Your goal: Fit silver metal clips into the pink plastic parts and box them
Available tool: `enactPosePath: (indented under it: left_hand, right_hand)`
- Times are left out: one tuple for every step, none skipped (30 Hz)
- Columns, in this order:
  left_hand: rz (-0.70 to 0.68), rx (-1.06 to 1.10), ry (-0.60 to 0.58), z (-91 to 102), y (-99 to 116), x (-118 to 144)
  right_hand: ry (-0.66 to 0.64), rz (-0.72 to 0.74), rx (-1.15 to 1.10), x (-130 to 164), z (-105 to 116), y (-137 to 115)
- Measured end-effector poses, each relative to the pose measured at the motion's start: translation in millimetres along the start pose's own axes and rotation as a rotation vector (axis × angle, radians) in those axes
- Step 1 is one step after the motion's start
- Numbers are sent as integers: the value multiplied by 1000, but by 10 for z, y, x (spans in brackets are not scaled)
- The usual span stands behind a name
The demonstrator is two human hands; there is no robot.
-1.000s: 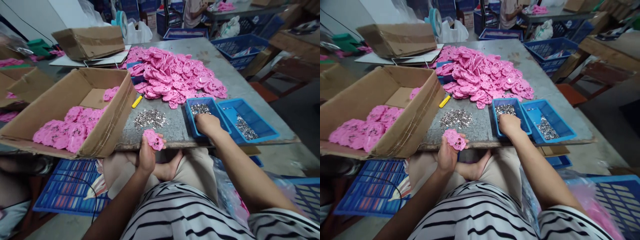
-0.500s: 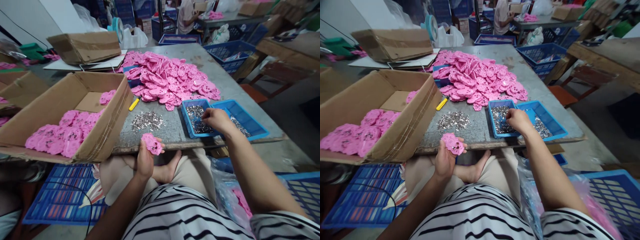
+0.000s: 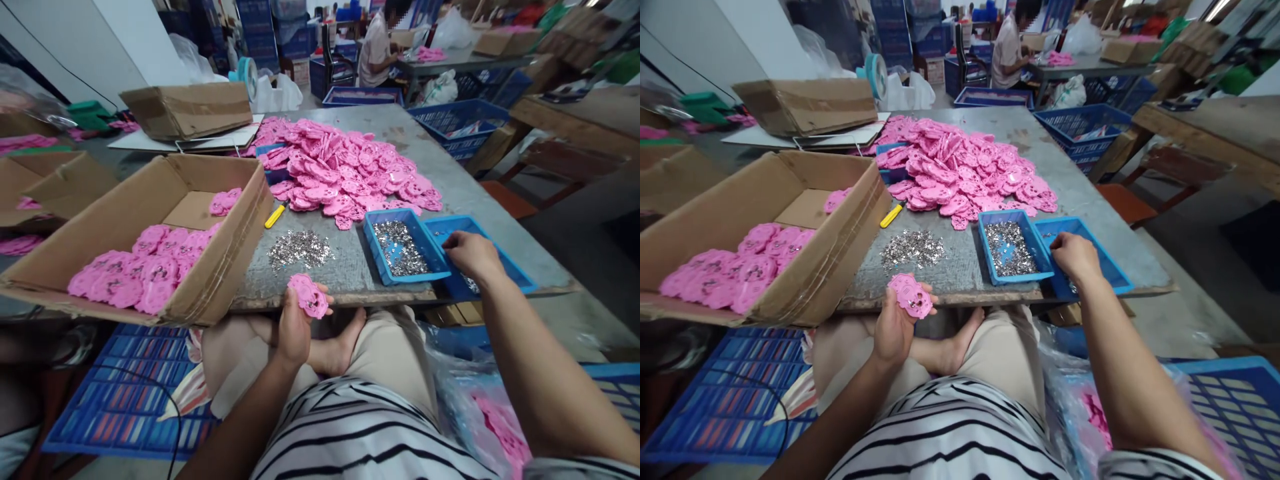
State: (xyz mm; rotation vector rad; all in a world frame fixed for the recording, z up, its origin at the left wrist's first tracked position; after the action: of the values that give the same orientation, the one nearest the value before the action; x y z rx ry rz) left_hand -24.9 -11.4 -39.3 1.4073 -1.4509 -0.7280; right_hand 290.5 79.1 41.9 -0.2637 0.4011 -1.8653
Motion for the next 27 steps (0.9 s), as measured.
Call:
enactPosePath:
  left_hand:
    - [-8, -6, 1, -9, 14, 0]
    - [-15, -17, 0, -23, 30, 0]
    - [-17, -35, -7, -46, 47, -1]
    - [-15, -56, -21, -79, 66, -1]
    - [-8, -77, -42, -123, 84, 1]
    - [6, -91, -67, -175, 99, 6]
    - [27, -97, -95, -230, 111, 14]
    - [54, -92, -121, -284, 120, 26]
    - [84, -78, -143, -332, 126, 42]
    - [114, -59, -159, -370, 129, 61]
    - [139, -39, -165, -394, 131, 82]
    - [156, -23, -162, -403, 134, 102]
    - [165, -12, -151, -399, 138, 121]
    - [170, -5, -135, -384, 141, 137]
    - [174, -2, -118, -364, 144, 151]
    - [181, 1, -105, -344, 146, 162]
    - [193, 8, -99, -329, 146, 172]
    - [209, 20, -100, -319, 145, 180]
    - [224, 36, -104, -315, 147, 187]
    - [237, 52, -111, -317, 151, 194]
    - [246, 65, -120, -323, 158, 201]
    - [253, 73, -129, -332, 167, 207]
    - [258, 78, -135, -340, 176, 214]
    - [266, 78, -141, -349, 183, 221]
    - [275, 74, -147, -357, 187, 228]
    - [281, 66, -148, -362, 190, 233]
    - [278, 53, -142, -360, 194, 235]
  right_hand:
    - [13, -29, -2, 26, 36, -26]
    - [39, -57, -31, 59, 82, -66]
    - [65, -79, -103, 103, 125, -124]
    - [78, -86, -216, 160, 149, -202]
    - [64, -73, -374, 232, 140, -301]
    - [12, -40, -560, 318, 93, -423]
    - [-85, 21, -719, 421, 10, -567]
    - [-204, 105, -851, 541, -92, -723]
    - [-306, 184, -949, 668, -196, -862]
    - [-403, 251, -1011, 794, -306, -980]
    - [-472, 299, -1059, 904, -409, -1066]
    - [-505, 335, -1099, 989, -495, -1125]
    - [-518, 366, -1130, 1051, -565, -1164]
    - [-510, 396, -1158, 1090, -615, -1187]
    - [-491, 425, -1182, 1109, -646, -1198]
    - [-475, 452, -1200, 1116, -666, -1203]
    - [-471, 471, -1212, 1116, -681, -1204]
    - [-478, 482, -1223, 1112, -689, -1202]
    - [-495, 488, -1233, 1107, -693, -1199]
    - [-518, 490, -1243, 1105, -694, -1195]
    - [-544, 493, -1250, 1107, -691, -1191]
    - [-567, 497, -1256, 1112, -685, -1188]
    - [-583, 501, -1261, 1119, -678, -1184]
    - [-594, 503, -1267, 1126, -671, -1179]
    - [-603, 501, -1273, 1135, -669, -1175]
    - [-612, 495, -1281, 1144, -673, -1171]
    - [-623, 484, -1290, 1154, -684, -1166]
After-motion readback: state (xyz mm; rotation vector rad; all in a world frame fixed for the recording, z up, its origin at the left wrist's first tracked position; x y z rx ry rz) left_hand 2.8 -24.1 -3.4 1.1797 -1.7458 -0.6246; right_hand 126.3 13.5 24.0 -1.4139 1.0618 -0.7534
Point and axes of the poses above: each hand's wrist, its own x-axis away from the middle knuckle, its own z-axis out of the back of the hand, y = z × x, the point moved 5 cm from there along -x, towards the middle knuckle, and after that the axes turned 12 degrees about -x, right-handed, at the moved point
